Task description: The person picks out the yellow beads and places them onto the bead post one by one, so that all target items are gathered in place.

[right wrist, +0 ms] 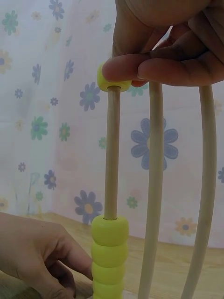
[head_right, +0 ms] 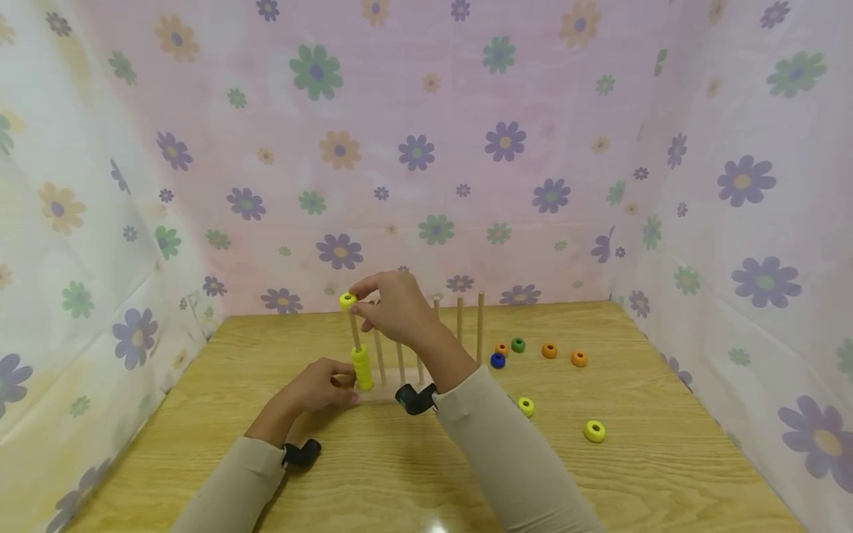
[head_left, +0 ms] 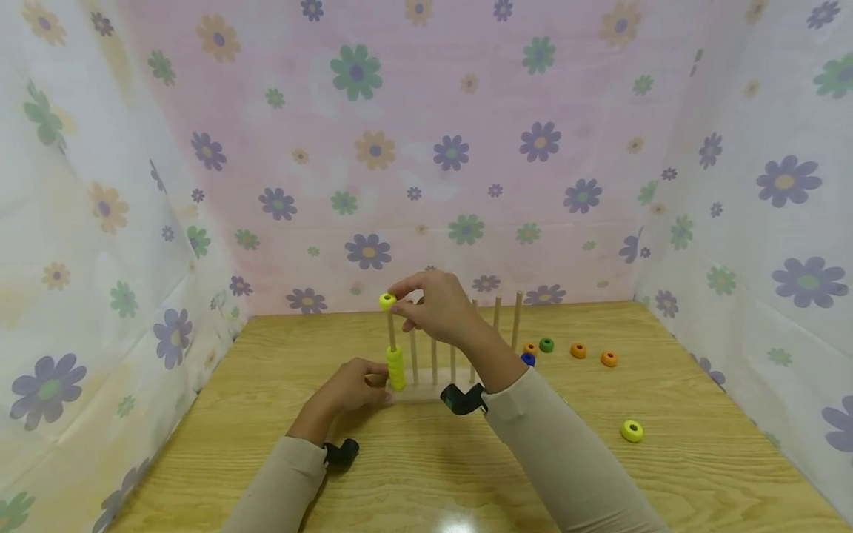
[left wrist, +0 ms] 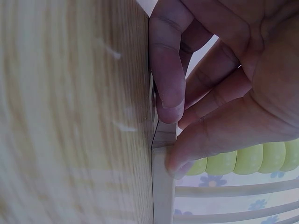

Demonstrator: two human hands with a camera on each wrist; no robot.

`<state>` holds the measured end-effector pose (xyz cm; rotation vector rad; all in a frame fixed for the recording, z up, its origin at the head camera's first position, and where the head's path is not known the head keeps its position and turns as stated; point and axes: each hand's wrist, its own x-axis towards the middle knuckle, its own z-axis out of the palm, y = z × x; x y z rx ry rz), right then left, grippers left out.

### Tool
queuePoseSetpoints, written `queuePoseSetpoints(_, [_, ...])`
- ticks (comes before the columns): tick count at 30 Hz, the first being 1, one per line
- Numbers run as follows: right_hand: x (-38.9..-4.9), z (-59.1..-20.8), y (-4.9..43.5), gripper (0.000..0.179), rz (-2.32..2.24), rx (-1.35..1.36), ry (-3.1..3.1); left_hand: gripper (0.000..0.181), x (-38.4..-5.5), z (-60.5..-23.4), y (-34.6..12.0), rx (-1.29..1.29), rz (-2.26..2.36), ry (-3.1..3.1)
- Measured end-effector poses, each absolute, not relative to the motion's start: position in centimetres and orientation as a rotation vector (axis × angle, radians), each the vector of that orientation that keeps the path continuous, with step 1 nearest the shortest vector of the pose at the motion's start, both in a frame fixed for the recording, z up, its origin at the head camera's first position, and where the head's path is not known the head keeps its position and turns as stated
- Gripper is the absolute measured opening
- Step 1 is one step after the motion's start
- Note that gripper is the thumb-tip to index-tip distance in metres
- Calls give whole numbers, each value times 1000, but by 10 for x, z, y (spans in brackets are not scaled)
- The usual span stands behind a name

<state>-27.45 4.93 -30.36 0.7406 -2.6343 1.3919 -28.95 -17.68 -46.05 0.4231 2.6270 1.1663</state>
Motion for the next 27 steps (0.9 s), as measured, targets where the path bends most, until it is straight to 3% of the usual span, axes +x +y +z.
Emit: queuePoseSetpoints(27, [-272,-309,49,21,1330,747,-2627,50,-291,-464,-177,439,1152,2632])
